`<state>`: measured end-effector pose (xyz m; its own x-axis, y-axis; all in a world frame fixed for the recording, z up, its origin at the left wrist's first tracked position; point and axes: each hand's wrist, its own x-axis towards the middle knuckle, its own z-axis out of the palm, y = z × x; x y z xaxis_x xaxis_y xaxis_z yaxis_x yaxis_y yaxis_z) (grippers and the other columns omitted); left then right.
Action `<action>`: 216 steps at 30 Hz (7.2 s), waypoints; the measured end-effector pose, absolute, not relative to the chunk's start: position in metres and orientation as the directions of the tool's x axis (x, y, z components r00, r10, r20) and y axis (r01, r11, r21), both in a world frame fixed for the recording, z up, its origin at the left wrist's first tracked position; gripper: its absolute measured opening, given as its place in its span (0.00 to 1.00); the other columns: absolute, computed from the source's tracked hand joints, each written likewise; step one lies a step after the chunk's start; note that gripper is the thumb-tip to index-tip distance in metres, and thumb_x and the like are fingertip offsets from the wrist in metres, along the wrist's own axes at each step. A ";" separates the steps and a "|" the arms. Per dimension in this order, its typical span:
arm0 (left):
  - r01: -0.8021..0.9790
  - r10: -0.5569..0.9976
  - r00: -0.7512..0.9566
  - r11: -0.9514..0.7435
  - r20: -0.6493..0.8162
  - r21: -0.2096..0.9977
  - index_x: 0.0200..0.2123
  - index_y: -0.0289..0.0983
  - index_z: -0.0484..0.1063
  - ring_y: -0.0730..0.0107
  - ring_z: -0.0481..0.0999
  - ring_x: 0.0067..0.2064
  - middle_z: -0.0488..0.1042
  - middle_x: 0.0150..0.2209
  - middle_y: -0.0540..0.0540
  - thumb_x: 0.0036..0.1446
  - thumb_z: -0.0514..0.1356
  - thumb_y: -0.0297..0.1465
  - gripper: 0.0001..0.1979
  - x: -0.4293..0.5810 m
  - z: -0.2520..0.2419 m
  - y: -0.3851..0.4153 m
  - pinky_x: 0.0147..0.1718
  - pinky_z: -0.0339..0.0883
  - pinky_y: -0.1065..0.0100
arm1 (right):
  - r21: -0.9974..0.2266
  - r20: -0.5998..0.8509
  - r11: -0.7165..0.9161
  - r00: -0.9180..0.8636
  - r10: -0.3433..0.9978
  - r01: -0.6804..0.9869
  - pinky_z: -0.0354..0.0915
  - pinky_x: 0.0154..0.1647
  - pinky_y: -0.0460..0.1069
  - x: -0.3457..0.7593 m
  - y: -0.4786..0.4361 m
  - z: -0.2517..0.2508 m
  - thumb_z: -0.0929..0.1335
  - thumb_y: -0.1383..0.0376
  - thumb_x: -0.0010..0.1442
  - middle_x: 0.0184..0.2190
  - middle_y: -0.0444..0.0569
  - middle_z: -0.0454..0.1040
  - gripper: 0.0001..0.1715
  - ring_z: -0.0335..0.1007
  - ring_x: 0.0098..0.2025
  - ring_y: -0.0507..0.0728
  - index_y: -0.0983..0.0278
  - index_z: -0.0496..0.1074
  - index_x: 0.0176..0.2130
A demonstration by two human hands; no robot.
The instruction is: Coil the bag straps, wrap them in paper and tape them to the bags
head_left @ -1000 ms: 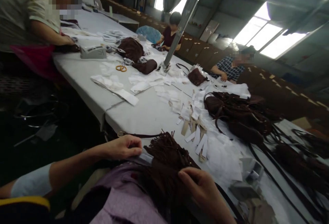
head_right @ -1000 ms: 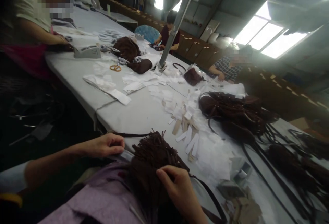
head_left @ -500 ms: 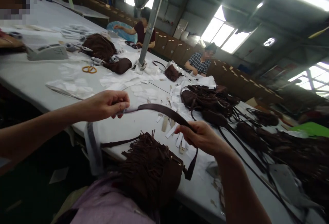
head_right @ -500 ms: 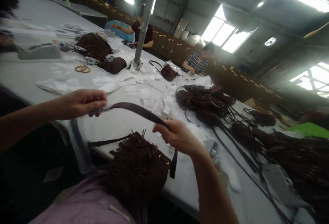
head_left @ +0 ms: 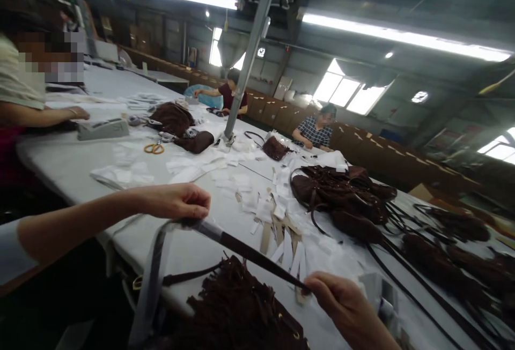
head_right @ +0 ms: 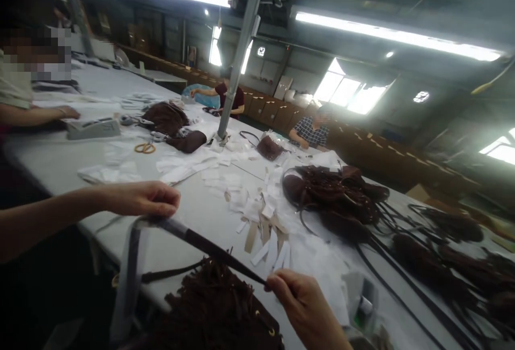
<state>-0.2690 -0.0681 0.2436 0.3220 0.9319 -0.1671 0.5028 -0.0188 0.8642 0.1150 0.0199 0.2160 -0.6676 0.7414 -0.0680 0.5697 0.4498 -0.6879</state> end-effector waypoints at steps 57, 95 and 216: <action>0.027 0.800 0.253 0.557 -0.545 0.830 0.38 0.34 0.68 0.72 0.64 0.26 0.69 0.27 0.49 0.58 0.54 0.49 0.22 -0.183 0.072 -0.184 0.26 0.56 0.70 | -0.860 -0.112 0.331 -0.776 0.621 0.389 0.64 0.44 0.48 0.117 -0.069 0.089 0.65 0.65 0.62 0.38 0.46 0.79 0.10 0.74 0.41 0.56 0.60 0.76 0.40; 0.793 0.854 0.368 -0.080 -0.369 0.604 0.25 0.37 0.63 0.75 0.61 0.22 0.63 0.18 0.52 0.52 0.59 0.37 0.11 -0.146 0.196 0.035 0.22 0.53 0.73 | -0.950 -0.258 -0.270 -0.091 0.962 -0.160 0.64 0.29 0.47 0.181 -0.008 0.009 0.67 0.41 0.52 0.23 0.47 0.74 0.31 0.69 0.26 0.53 0.67 0.72 0.33; 0.575 0.114 0.597 0.630 -0.794 0.523 0.40 0.40 0.73 0.73 0.58 0.14 0.72 0.21 0.46 0.49 0.64 0.37 0.15 -0.212 0.153 -0.067 0.11 0.50 0.73 | -0.986 0.038 0.128 -0.617 0.786 0.103 0.60 0.42 0.49 0.139 -0.018 0.006 0.59 0.51 0.65 0.35 0.47 0.67 0.23 0.63 0.39 0.56 0.62 0.67 0.28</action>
<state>-0.2121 -0.0665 0.1534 0.5972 0.1137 -0.7940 0.5748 0.6297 0.5225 0.1390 -0.0179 0.0064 -0.6171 0.7859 0.0380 0.1026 0.1283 -0.9864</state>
